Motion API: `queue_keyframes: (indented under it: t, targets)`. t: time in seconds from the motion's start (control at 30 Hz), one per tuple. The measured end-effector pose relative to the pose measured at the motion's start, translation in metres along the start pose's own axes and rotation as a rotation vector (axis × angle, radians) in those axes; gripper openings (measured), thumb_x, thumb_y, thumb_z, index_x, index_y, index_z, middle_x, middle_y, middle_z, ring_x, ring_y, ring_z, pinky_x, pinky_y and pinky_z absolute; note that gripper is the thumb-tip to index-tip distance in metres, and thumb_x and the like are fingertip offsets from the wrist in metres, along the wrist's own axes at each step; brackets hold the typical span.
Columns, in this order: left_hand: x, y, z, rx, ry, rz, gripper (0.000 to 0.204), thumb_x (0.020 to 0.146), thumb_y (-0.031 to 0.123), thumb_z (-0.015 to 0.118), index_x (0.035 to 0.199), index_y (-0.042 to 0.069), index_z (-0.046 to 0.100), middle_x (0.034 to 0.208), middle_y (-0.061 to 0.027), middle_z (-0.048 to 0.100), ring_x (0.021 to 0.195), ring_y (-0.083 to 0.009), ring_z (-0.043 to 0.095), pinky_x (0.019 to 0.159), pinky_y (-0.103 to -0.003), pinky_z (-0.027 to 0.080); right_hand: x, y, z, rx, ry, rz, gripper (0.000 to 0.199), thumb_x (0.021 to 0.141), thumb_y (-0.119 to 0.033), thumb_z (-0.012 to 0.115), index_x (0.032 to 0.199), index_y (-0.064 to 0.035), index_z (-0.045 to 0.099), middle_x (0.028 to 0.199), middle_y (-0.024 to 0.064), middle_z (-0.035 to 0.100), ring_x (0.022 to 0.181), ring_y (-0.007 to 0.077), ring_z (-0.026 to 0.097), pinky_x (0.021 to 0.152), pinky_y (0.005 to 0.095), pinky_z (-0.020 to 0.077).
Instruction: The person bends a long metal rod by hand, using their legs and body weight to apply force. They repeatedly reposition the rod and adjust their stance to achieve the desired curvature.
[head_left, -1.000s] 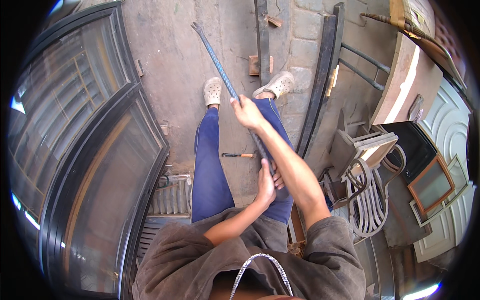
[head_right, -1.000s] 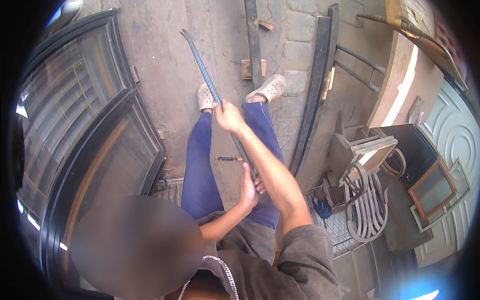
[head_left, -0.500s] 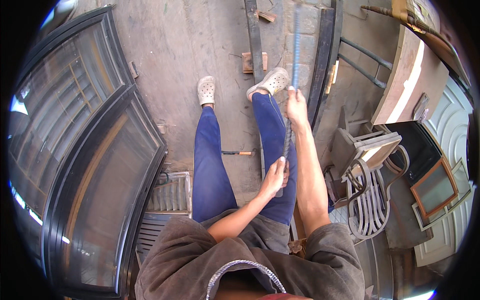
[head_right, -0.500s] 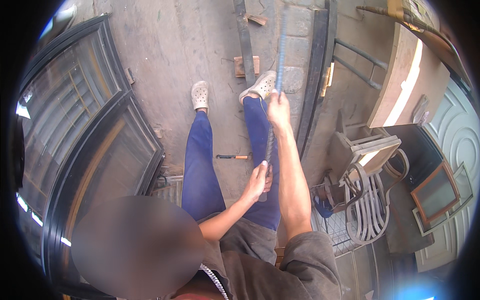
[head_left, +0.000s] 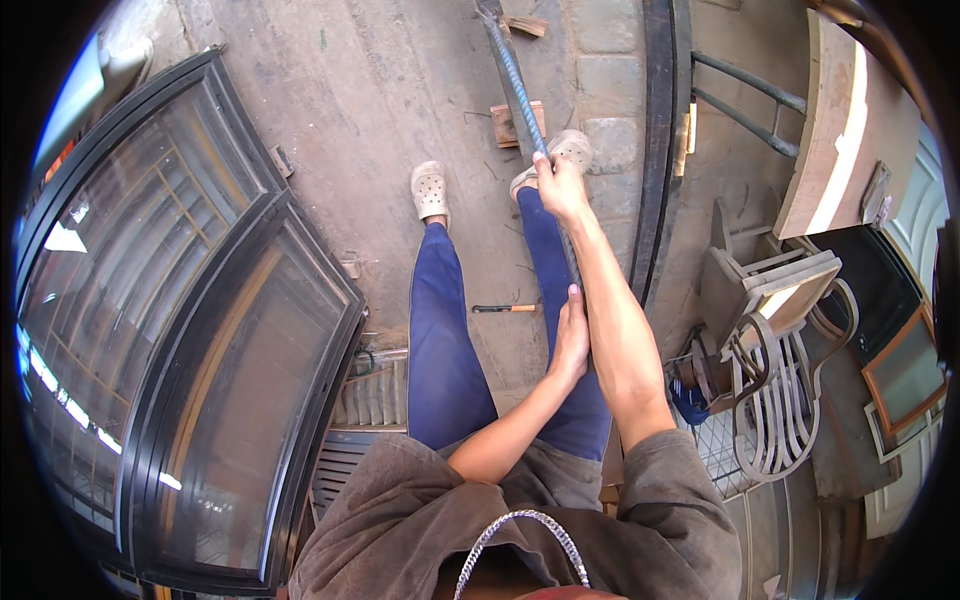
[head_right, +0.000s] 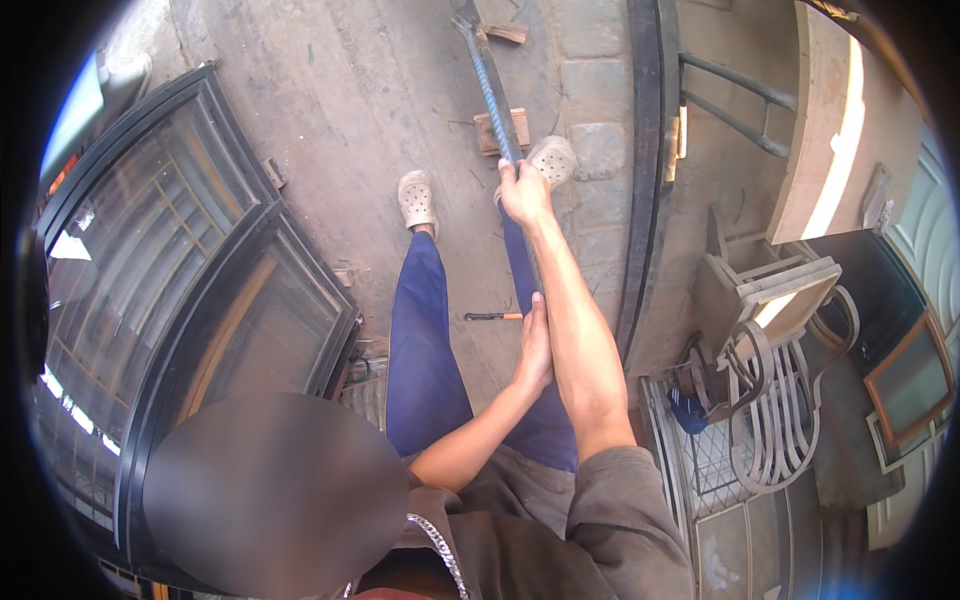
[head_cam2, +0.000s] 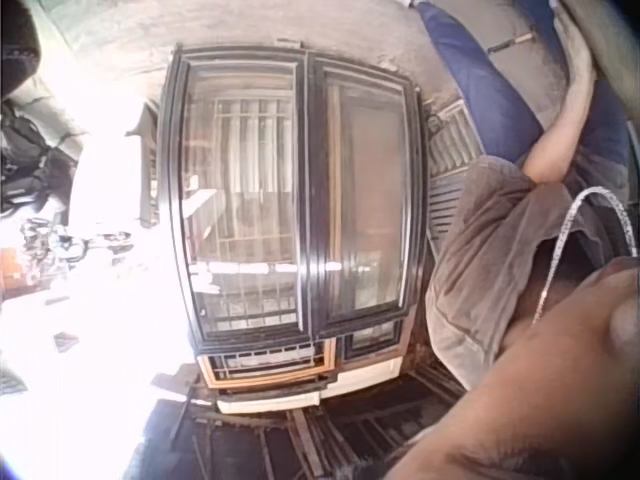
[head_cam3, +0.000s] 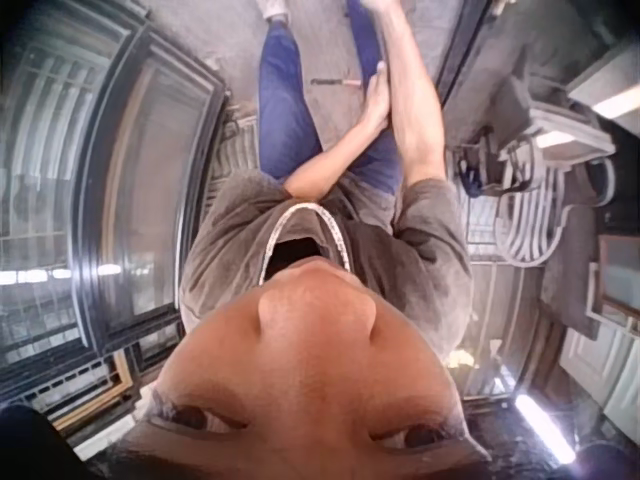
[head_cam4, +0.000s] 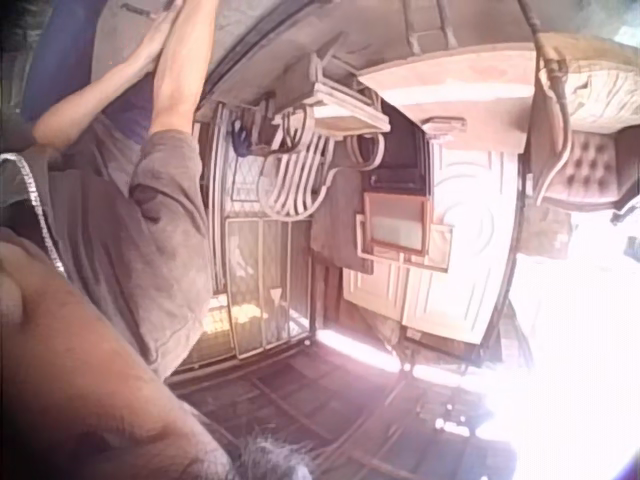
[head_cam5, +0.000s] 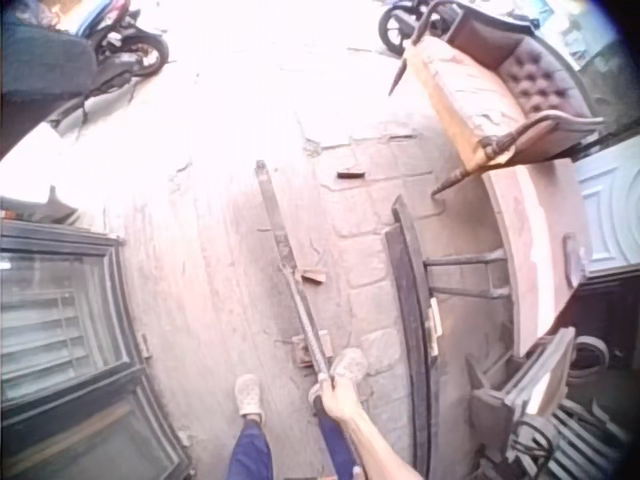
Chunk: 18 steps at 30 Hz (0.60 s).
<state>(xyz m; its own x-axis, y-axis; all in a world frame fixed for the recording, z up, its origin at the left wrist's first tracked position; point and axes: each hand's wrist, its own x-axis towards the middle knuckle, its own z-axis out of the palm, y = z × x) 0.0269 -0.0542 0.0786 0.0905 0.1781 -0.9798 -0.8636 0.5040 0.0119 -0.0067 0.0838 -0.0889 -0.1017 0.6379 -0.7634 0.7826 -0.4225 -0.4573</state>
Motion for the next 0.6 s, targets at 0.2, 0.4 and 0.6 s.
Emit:
queue_keyframes:
  t: [0.2,0.4,0.6]
  targets:
    - [-0.031,0.009,-0.013,-0.053,0.153,-0.126,0.05,0.1,0.055,0.03,0.088,0.01,0.048,0.054,0.0079,0.032,0.042,-0.0034,0.028,0.04,-0.022,0.023,-0.043,-0.031,0.019,-0.083,-0.238,0.085,0.047,0.098,-0.038,0.039,0.111,0.0049,0.053,0.102,0.0351,0.059,0.103,0.0487,0.056,0.091,0.0514,0.043]
    - [-0.018,-0.014,0.016,-0.136,0.225,0.14,0.061,0.101,0.053,0.027,0.108,-0.002,0.053,0.082,-0.0055,0.058,0.072,-0.015,0.055,0.067,-0.032,0.047,-0.026,-0.008,0.028,-0.026,-0.312,0.023,0.047,0.097,-0.04,0.044,0.101,0.0049,0.058,0.099,0.0287,0.064,0.095,0.0408,0.063,0.085,0.0464,0.0467]
    - [-0.019,0.017,-0.004,-0.044,0.031,-0.206,0.048,0.1,0.055,0.029,0.087,0.012,0.047,0.056,0.0086,0.031,0.041,-0.0042,0.027,0.036,-0.021,0.023,-0.015,0.017,0.012,0.075,-0.099,0.178,0.047,0.097,-0.038,0.043,0.104,0.006,0.058,0.098,0.028,0.064,0.097,0.0411,0.062,0.086,0.0453,0.0464]
